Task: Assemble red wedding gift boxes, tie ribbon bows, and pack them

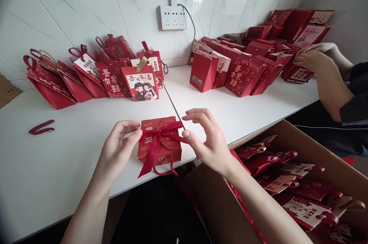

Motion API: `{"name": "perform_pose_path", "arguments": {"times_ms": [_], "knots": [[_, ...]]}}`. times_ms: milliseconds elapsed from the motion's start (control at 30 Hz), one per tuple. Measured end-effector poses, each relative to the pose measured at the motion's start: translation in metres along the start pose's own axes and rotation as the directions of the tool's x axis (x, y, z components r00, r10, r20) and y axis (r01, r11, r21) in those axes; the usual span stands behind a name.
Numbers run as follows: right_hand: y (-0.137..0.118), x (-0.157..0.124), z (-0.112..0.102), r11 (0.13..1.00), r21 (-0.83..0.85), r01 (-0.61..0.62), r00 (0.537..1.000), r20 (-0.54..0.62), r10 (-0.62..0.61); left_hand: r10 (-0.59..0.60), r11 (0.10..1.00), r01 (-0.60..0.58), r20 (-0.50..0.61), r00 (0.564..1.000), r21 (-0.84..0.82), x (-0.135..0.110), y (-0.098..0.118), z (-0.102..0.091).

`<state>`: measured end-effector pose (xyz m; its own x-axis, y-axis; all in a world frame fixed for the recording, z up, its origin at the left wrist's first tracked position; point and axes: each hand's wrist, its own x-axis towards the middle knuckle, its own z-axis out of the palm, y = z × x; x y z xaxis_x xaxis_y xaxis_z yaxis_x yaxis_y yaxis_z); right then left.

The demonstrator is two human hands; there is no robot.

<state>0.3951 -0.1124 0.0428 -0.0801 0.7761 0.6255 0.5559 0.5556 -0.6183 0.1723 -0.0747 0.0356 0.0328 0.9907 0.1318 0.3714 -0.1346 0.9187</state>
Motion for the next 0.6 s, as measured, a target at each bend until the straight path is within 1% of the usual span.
{"name": "perform_pose_path", "arguments": {"times_ms": [33, 100, 133, 167, 200, 233, 267, 300, 333, 367, 400, 433, 467, 500, 600], "knots": [[0.003, 0.000, 0.001, 0.999, -0.017, -0.046, 0.997, 0.062, 0.047, -0.024, 1.000, 0.024, 0.010, 1.000, -0.005, -0.001, -0.002, -0.001], [0.002, -0.004, 0.003, 0.996, -0.070, -0.055, 0.986, 0.155, 0.066, -0.038, 0.999, 0.038, 0.034, 0.999, 0.009, -0.003, -0.004, -0.001], [-0.001, -0.007, 0.004, 0.994, -0.092, -0.059, 0.981, 0.180, 0.075, -0.019, 1.000, 0.019, 0.024, 1.000, 0.024, -0.004, -0.004, -0.001], [-0.005, -0.010, 0.004, 0.992, -0.101, -0.081, 0.977, 0.189, 0.099, 0.030, 0.999, -0.029, -0.011, 0.999, 0.041, -0.005, -0.003, 0.000], [-0.009, -0.012, 0.004, 0.987, -0.099, -0.126, 0.971, 0.193, 0.143, 0.115, 0.992, -0.111, -0.061, 0.991, 0.066, -0.005, -0.002, 0.001], [-0.013, -0.014, 0.004, 0.978, -0.086, -0.193, 0.958, 0.198, 0.206, 0.228, 0.971, -0.218, -0.100, 0.968, 0.102, -0.006, 0.001, 0.001], [-0.016, -0.014, 0.004, 0.960, -0.064, -0.273, 0.938, 0.204, 0.281, 0.349, 0.932, -0.332, -0.106, 0.931, 0.146, -0.006, 0.004, 0.002], [-0.018, -0.014, 0.003, 0.932, -0.034, -0.360, 0.909, 0.211, 0.358, 0.453, 0.882, -0.435, -0.068, 0.889, 0.184, -0.006, 0.008, 0.003], [-0.020, -0.013, 0.003, 0.898, 0.002, -0.441, 0.874, 0.228, 0.429, 0.525, 0.832, -0.514, 0.001, 0.851, 0.209, -0.005, 0.012, 0.004], [-0.020, -0.011, 0.002, 0.861, 0.036, -0.508, 0.838, 0.255, 0.483, 0.563, 0.794, -0.565, 0.080, 0.823, 0.223, -0.005, 0.016, 0.005], [-0.020, -0.009, 0.002, 0.830, 0.062, -0.555, 0.808, 0.280, 0.519, 0.573, 0.772, -0.590, 0.145, 0.807, 0.234, -0.004, 0.018, 0.006], [-0.020, -0.008, 0.002, 0.812, 0.072, -0.580, 0.789, 0.298, 0.537, 0.569, 0.762, -0.599, 0.187, 0.801, 0.246, -0.003, 0.020, 0.007], [-0.019, -0.007, 0.002, 0.812, 0.060, -0.580, 0.786, 0.303, 0.539, 0.560, 0.759, -0.598, 0.210, 0.801, 0.257, -0.003, 0.021, 0.008], [-0.019, -0.007, 0.002, 0.830, 0.027, -0.556, 0.799, 0.291, 0.526, 0.551, 0.761, -0.593, 0.221, 0.805, 0.264, -0.002, 0.022, 0.010], [-0.018, -0.009, 0.002, 0.899, -0.113, -0.423, 0.874, 0.213, 0.437, 0.531, 0.770, -0.579, 0.234, 0.814, 0.268, -0.001, 0.019, 0.013]]}}
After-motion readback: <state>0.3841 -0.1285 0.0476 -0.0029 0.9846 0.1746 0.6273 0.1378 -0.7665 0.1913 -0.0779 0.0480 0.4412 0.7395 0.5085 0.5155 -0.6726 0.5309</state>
